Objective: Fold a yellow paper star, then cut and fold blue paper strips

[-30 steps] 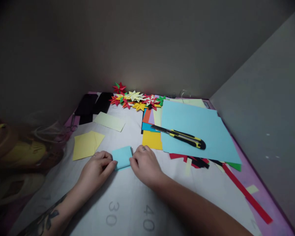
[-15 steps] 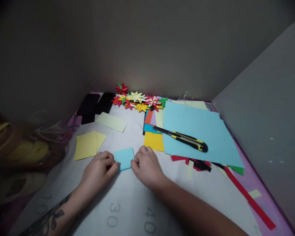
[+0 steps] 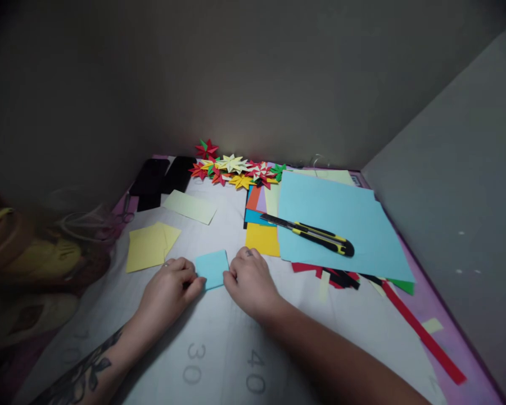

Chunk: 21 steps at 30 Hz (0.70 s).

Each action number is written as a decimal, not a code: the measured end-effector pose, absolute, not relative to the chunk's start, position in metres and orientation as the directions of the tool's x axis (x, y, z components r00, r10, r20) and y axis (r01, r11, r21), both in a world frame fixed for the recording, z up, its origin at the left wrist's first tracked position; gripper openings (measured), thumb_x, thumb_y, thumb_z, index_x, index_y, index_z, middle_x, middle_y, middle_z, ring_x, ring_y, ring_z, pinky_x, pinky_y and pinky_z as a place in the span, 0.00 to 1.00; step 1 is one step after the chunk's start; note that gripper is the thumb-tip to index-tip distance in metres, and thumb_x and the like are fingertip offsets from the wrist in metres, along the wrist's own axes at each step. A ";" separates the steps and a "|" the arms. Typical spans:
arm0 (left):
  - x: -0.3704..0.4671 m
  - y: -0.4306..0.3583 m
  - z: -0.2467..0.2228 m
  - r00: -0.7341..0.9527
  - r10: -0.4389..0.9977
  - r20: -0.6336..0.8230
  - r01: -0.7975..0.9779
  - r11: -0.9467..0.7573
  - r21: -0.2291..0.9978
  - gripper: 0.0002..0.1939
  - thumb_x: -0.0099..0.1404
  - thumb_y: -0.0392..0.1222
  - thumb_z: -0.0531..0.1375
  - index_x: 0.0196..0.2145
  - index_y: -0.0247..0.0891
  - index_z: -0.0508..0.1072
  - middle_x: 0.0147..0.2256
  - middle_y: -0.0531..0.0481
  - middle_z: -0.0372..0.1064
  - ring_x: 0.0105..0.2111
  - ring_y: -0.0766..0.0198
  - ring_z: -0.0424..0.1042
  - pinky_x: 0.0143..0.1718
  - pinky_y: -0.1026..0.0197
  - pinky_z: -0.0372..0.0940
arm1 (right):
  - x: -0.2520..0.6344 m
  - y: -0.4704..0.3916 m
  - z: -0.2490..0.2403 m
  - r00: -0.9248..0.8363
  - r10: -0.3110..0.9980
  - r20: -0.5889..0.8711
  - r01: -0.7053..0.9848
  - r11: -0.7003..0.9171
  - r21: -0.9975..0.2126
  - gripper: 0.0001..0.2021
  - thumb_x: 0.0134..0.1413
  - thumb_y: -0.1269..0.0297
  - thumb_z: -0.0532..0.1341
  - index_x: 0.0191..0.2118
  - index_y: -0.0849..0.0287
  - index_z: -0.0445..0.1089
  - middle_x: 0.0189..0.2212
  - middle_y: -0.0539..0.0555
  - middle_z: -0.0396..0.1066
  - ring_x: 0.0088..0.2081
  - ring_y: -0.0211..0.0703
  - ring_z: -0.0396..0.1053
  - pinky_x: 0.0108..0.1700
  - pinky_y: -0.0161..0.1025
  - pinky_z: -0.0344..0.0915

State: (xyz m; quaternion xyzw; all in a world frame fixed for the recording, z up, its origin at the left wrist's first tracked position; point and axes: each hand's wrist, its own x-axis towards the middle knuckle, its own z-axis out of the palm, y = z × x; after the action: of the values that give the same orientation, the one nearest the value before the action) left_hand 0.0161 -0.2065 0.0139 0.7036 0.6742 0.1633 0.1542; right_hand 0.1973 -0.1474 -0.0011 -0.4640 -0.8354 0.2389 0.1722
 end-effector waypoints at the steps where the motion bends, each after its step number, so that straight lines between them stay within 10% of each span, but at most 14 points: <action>1: 0.016 -0.207 0.014 0.041 0.999 0.026 0.899 -0.048 0.436 0.13 0.60 0.38 0.55 0.18 0.38 0.69 0.27 0.50 0.65 0.30 0.61 0.64 0.35 0.56 0.59 | 0.197 -0.147 -0.001 -0.509 0.858 0.067 0.694 0.455 -0.559 0.10 0.50 0.72 0.57 0.21 0.58 0.60 0.28 0.52 0.60 0.34 0.43 0.58 0.37 0.39 0.57; 13: 0.017 -0.208 0.015 0.040 0.998 0.046 0.915 -0.055 0.400 0.11 0.60 0.39 0.56 0.21 0.38 0.68 0.27 0.49 0.64 0.30 0.60 0.63 0.33 0.55 0.61 | 0.197 -0.148 -0.001 -0.508 0.857 0.088 0.706 0.473 -0.527 0.10 0.50 0.72 0.57 0.20 0.58 0.59 0.28 0.53 0.61 0.34 0.43 0.58 0.36 0.39 0.57; 21: 0.010 -0.207 0.002 0.163 0.956 0.243 0.830 -0.266 0.491 0.11 0.61 0.35 0.57 0.42 0.41 0.73 0.47 0.44 0.67 0.49 0.55 0.64 0.49 0.48 0.62 | 0.197 -0.147 0.000 -0.516 0.854 0.070 0.712 0.472 -0.520 0.10 0.51 0.71 0.58 0.21 0.58 0.61 0.28 0.52 0.61 0.34 0.43 0.59 0.37 0.39 0.56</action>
State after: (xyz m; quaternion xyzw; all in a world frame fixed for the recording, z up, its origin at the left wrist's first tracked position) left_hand 0.0098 -0.2073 0.0018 0.7527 0.5931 0.2582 0.1225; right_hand 0.1974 -0.1466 0.0000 -0.4647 -0.8425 0.2189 0.1622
